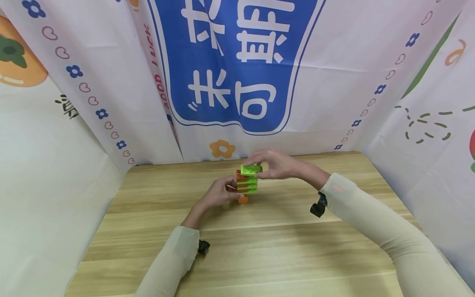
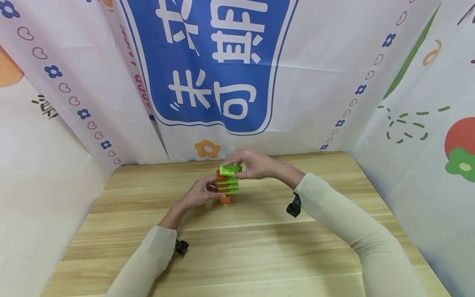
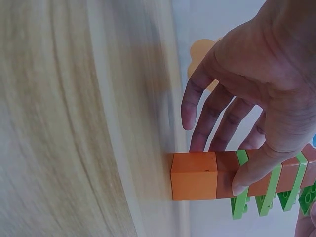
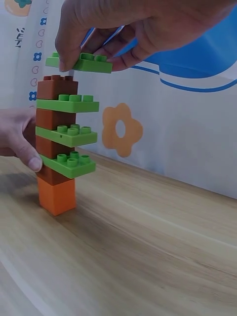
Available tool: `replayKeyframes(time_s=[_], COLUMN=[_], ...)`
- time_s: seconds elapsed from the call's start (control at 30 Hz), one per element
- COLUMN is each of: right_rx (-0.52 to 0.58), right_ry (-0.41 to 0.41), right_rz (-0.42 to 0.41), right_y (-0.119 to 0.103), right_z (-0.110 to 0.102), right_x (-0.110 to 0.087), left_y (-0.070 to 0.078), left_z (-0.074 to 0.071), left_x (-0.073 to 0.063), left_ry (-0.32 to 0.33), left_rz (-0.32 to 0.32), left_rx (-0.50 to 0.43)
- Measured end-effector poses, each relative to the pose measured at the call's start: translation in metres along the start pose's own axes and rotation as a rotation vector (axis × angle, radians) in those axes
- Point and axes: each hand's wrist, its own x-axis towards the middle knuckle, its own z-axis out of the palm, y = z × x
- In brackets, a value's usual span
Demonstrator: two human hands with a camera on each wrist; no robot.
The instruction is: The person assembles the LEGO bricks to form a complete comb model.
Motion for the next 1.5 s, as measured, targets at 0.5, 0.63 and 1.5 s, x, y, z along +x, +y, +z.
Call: replayKeyframes(time_s=[0.5, 0.63, 1.5], right_rx=[-0.024, -0.037, -0.056], right_ry=[-0.011, -0.008, 0.025], right_rz=[-0.045, -0.048, -0.028], right_y=[0.001, 0.002, -0.003], right_z=[0.011, 0.012, 0.016], right_x=[0.014, 0.016, 0.018], left_y=[0.001, 0.000, 0.001], left_z=[0.000, 0.000, -0.001], left_x=[0.000, 0.000, 0.001], left_ry=[-0.005, -0.003, -0.010], left_rz=[0.010, 0.009, 0.021], left_rx=[0.004, 0.011, 0.003])
